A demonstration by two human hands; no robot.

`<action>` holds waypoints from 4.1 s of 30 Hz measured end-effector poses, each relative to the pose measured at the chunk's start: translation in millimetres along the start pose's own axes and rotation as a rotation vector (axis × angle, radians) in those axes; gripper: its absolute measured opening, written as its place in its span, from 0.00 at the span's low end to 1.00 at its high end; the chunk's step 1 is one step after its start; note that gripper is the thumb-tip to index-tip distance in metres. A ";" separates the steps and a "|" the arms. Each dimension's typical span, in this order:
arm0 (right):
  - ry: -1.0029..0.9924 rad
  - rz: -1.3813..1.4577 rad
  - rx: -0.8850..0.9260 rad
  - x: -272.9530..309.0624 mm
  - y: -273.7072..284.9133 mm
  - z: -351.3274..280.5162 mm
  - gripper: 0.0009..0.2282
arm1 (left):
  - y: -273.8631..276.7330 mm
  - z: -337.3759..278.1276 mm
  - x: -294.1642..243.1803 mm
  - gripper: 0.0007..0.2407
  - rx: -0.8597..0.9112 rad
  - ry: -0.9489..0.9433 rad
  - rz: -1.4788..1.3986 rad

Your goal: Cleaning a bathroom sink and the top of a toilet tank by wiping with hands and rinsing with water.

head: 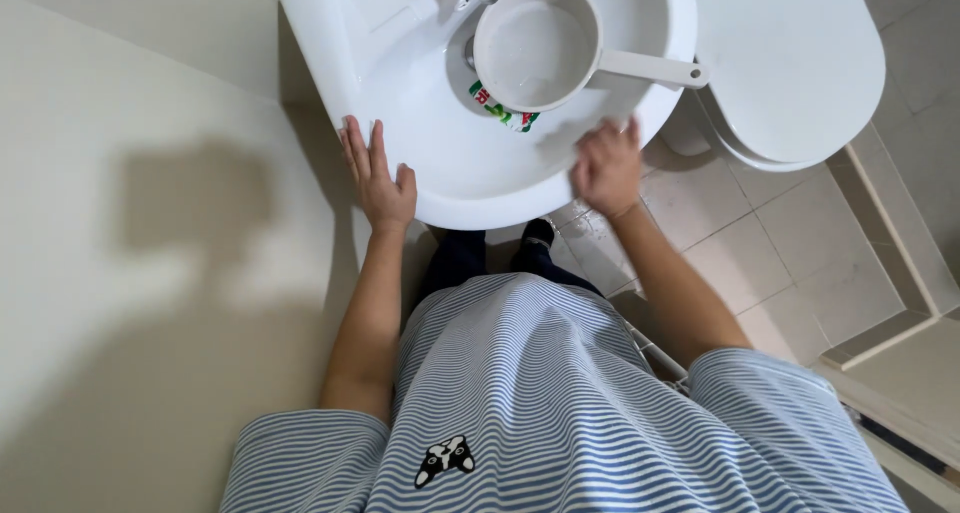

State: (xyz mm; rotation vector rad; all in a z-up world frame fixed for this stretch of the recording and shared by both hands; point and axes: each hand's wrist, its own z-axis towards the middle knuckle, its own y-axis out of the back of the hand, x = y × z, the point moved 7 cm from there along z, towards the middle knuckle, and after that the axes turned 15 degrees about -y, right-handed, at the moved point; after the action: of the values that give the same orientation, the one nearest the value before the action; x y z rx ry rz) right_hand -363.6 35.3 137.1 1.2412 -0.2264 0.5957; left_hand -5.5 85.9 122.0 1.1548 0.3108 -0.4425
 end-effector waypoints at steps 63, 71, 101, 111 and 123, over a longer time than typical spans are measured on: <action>-0.075 -0.118 0.289 38.8 -30.9 -52.4 0.29 | -14.1 -37.0 -0.4 0.29 -0.156 0.122 -0.027; 0.291 0.047 0.478 205.5 -81.7 -42.2 0.28 | -17.8 41.0 91.1 0.23 -0.078 0.313 -0.276; 0.231 -0.259 0.601 231.0 -188.9 231.4 0.28 | -18.5 158.7 98.1 0.27 0.230 0.112 0.180; 0.308 -0.098 0.484 210.4 -172.0 204.3 0.26 | -23.3 191.5 99.1 0.28 0.115 0.297 0.209; -0.224 0.049 0.566 120.2 -103.3 174.6 0.11 | -23.4 176.7 23.1 0.19 0.220 0.089 0.111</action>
State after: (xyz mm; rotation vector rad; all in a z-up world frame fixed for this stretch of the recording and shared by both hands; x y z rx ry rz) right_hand -181.5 -111.7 166.2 1.8585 -0.2866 0.5810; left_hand 5.1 -89.7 159.2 1.4025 0.2781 -0.3336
